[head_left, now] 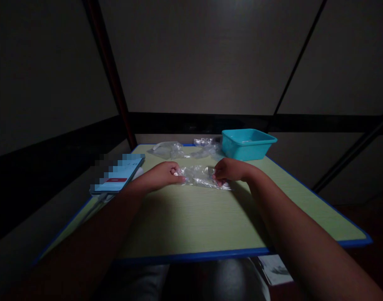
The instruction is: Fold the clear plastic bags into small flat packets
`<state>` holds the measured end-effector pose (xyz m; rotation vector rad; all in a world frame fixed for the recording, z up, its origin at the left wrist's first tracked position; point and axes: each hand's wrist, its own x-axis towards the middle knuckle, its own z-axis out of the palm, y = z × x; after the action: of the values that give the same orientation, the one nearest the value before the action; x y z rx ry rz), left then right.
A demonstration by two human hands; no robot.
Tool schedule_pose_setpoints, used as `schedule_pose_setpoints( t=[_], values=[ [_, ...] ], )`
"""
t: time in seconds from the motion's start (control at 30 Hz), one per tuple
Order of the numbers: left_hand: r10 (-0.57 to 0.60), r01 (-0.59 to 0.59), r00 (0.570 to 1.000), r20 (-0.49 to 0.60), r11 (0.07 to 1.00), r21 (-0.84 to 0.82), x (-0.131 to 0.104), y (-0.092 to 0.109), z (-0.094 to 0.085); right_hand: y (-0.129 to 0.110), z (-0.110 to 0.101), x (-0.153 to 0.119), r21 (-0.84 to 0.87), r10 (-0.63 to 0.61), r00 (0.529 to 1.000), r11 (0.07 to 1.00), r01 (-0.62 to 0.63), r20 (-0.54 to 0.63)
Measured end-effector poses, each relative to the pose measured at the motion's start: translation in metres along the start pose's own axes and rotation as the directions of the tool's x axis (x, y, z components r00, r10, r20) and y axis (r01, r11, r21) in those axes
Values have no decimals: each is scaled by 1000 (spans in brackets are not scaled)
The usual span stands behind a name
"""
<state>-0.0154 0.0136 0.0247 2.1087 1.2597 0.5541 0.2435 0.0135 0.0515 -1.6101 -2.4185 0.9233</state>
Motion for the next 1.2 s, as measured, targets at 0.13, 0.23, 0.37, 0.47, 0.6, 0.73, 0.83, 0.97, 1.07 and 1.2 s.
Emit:
schedule_pose_setpoints(
  t=[0.13,0.23,0.37,0.47,0.6,0.73,0.83,0.97,1.07,1.2],
  values=[
    [-11,3,998,62,991,133,0,2,-2,-2,-1,-1,-25,28,1000,999,-27,9],
    [-18,11,994,105,998,69,0,2,-3,-1,-1,-1,12,70,996,997,-71,53],
    [-24,46,986,165,990,-133,1,1,-3,4,-2,1,20,77,992,997,-79,96],
    [-39,55,990,137,991,-121,0,2,-2,6,-2,1,1,68,993,998,-68,97],
    [-56,57,993,102,998,1,-4,6,-1,4,-2,-1,-46,106,993,994,-104,48],
    [-29,26,999,16,988,155,-5,6,1,0,-2,-1,-154,98,995,984,-94,15],
    [-5,18,998,-56,969,245,-3,4,3,-3,-2,-2,-199,131,991,972,-126,11],
    [-22,59,992,-126,952,300,0,-1,6,-3,-3,-1,-235,160,985,957,-172,-67],
    [18,47,980,-199,948,316,1,-1,8,2,-4,2,-302,154,959,927,-224,-239],
    [293,-211,936,-197,912,352,-2,9,10,9,-3,6,-354,168,915,884,-304,-366]
  ],
)
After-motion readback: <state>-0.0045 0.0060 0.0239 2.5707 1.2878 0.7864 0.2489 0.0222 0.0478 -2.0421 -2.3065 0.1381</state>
